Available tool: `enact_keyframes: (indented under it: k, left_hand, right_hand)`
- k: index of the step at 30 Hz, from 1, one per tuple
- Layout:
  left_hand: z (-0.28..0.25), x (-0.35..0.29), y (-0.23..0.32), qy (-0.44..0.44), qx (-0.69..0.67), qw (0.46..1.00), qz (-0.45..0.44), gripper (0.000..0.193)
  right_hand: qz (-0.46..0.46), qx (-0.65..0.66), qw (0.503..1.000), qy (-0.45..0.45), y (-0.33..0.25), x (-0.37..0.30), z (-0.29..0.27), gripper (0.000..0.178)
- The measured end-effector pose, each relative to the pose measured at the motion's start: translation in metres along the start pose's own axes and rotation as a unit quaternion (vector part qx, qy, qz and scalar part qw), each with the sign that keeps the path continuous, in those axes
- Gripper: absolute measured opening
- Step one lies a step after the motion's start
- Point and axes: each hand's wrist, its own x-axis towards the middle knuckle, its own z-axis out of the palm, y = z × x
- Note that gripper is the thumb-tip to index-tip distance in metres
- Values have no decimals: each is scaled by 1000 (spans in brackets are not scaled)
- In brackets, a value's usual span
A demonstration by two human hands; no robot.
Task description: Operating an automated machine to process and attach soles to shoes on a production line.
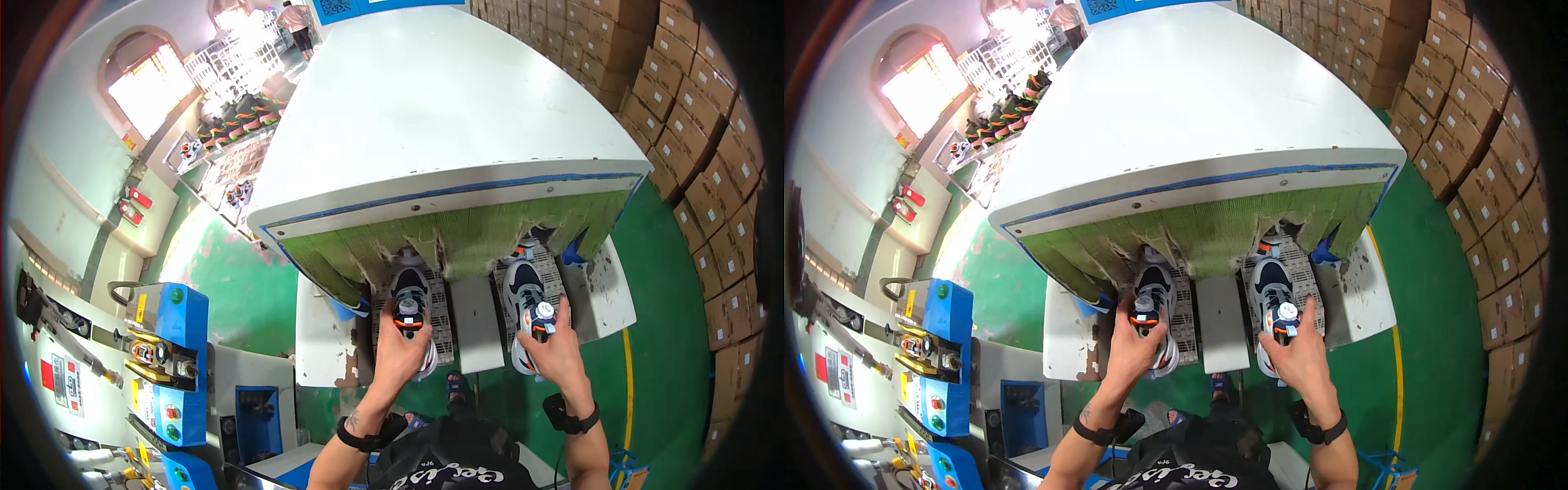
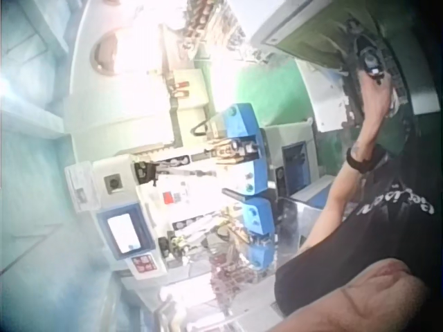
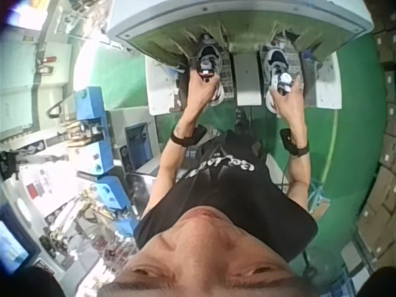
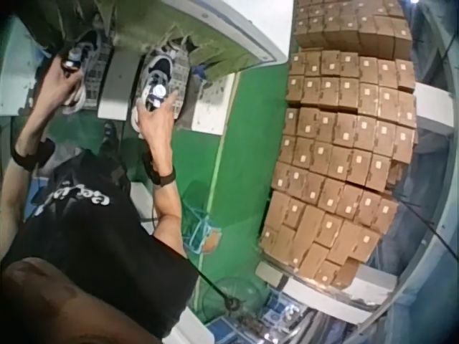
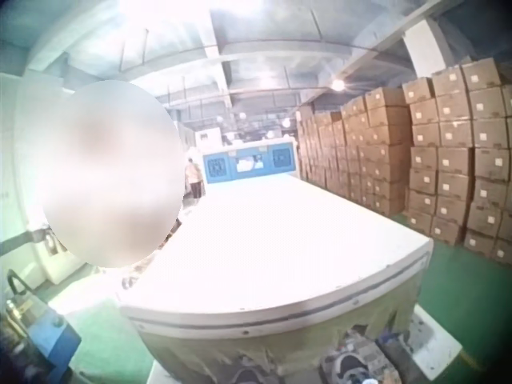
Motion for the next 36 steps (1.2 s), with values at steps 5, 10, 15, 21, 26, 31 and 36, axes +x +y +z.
enact_keyframes:
  k: [5, 10, 15, 21, 26, 31, 36]
  left_hand:
    - [0, -2, 1, -17, -42, 999, 2, 69]
    - [6, -5, -6, 14, -43, 998, 48, 68]
    - [3, -21, -11, 51, -22, 995, 77, 70]
    - [-32, -75, -14, 15, -113, 983, 146, 56]
    - [-71, -159, -40, -64, -152, 967, 194, 45]
    - [-122, -297, -139, 284, -221, 932, 38, 31]
    - [-121, -480, -289, 707, -45, 652, -270, 34]
  right_hand:
    - [-62, 56, 996, 34, 13, 2, 3, 92]
    - [-68, 50, 996, 35, 12, 12, 4, 93]
    - [-70, 67, 994, 58, 15, 15, 9, 95]
    - [-372, 125, 871, 295, -43, -9, 29, 43]
    - [-362, 227, 871, -242, -112, -110, 102, 26]
    - [-380, 132, 655, -639, -162, -233, 173, 28]
    - [-603, 2, 158, -782, -214, -453, 200, 39]
